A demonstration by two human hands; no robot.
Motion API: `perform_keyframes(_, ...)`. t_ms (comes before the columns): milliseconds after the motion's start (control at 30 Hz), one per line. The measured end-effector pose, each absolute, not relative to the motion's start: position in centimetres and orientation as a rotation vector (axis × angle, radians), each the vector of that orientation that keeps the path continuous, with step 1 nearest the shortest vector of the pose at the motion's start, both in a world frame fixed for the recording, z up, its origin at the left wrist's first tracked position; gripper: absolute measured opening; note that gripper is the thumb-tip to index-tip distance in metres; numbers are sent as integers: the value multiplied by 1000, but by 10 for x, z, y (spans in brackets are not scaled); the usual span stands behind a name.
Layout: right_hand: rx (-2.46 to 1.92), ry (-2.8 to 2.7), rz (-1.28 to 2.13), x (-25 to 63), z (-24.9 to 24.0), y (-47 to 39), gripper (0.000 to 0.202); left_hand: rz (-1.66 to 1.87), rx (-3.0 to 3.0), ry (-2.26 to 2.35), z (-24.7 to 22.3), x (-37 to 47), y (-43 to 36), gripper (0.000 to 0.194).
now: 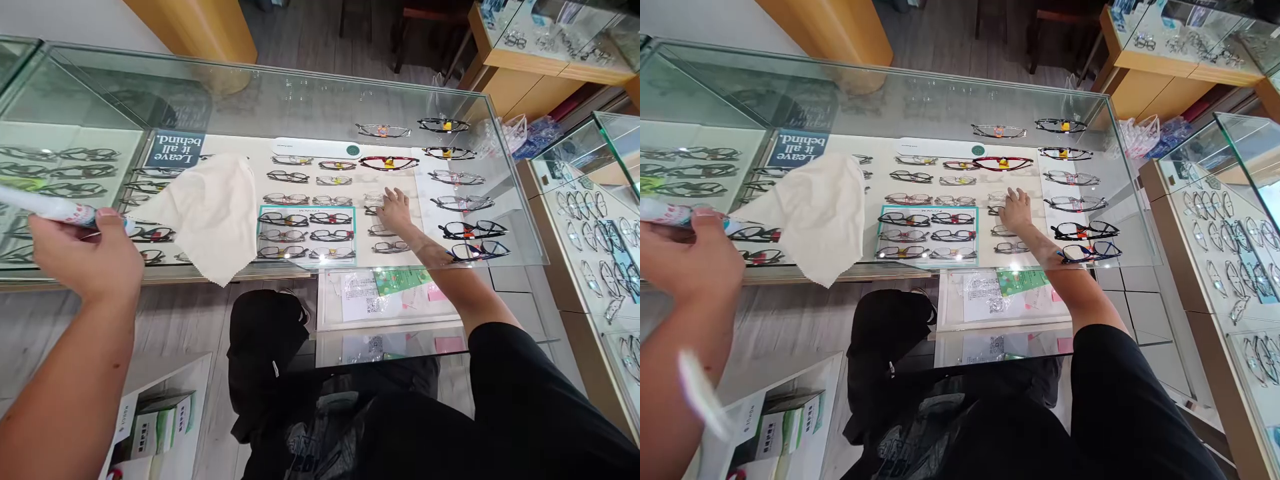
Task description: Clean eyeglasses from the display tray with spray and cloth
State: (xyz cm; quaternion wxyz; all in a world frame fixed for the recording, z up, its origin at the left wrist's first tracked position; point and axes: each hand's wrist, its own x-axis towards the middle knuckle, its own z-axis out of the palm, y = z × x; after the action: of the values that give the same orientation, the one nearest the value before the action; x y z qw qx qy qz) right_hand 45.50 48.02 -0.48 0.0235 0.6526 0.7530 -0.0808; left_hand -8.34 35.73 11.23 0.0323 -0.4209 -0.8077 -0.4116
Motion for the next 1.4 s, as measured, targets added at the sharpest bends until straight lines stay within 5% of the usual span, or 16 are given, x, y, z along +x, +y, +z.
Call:
perform_keyframes(467, 1897, 2514, -152, 430, 14, 440, 70, -1244, -1230, -2416, 106, -91, 358, 31)
perform_keyframes(767, 1214, 2642, -786, 403, 83, 303, 75, -1247, -1207, -2449, 116, -77, 357, 26)
perform_keyframes(1033, 836, 2702, -1188, 402, 198, 227, 77, -1256, -1185, -2515, 126, -66, 356, 27)
perform_keyframes(1233, 1154, 2882, -785, 429, 263, 277, 75, -1237, -1177, -2545, 131, -61, 353, 27)
perform_keyframes(1400, 1507, 2664, -475, 452, 235, 363, 80, -1220, -1201, -2523, 128, -64, 354, 27)
